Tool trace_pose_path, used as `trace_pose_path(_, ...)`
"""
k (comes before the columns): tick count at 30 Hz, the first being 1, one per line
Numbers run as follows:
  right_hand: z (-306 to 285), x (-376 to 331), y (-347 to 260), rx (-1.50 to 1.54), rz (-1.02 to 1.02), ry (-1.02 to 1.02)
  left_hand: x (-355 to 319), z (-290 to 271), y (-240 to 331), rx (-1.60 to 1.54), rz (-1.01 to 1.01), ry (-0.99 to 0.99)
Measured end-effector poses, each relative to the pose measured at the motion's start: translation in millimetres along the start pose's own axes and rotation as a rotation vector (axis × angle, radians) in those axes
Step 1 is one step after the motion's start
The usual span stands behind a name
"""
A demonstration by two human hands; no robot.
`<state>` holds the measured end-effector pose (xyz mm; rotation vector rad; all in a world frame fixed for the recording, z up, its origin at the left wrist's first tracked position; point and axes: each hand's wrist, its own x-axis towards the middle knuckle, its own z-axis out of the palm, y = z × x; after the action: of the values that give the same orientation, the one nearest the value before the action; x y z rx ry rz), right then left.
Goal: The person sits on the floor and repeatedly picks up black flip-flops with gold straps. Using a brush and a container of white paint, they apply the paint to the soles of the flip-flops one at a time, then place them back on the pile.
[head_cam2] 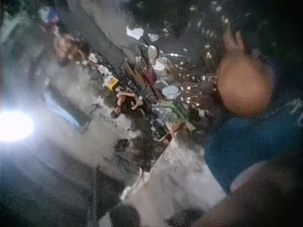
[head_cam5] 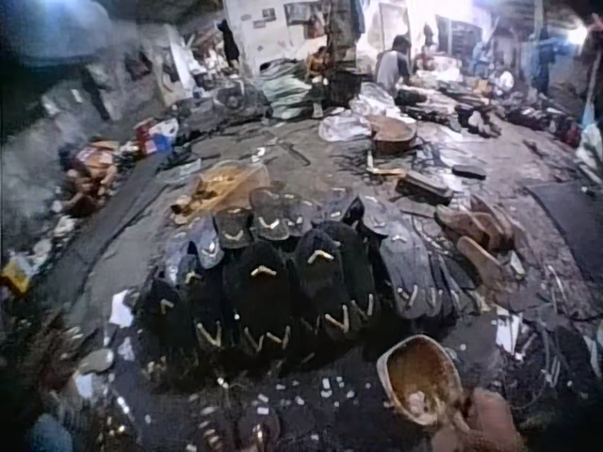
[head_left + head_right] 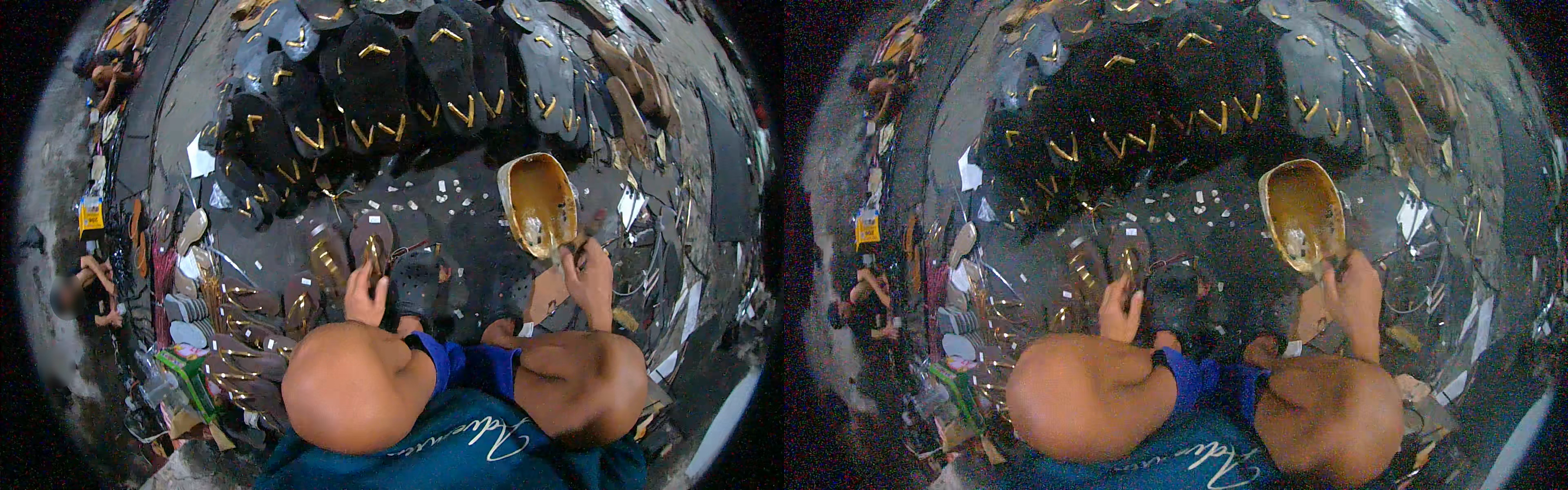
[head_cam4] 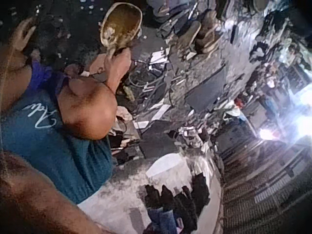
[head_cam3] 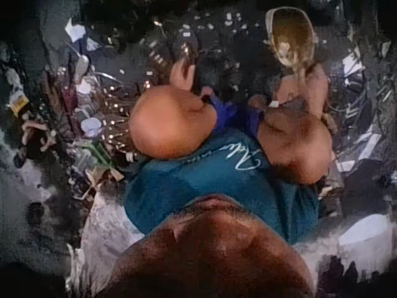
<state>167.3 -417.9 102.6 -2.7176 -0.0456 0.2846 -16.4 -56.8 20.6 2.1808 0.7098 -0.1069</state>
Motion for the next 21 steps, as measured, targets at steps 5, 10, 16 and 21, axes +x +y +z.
trace_pose_path(5, -20, -2, 2, -0.184, 0.052, -0.447, 36, 28, 0, 0.231, 0.263, 0.045)
trace_pose_path(10, -11, -9, -13, 0.159, 0.035, -0.186, 80, 39, -4, 0.321, 0.312, 0.055)
trace_pose_path(16, -11, -3, -32, 0.39, -0.03, -0.172, 127, 24, 23, 0.452, 0.313, 0.016)
trace_pose_path(21, -1, 12, -45, 0.895, -0.002, -0.22, 94, 32, 33, 0.372, 0.399, -0.402)
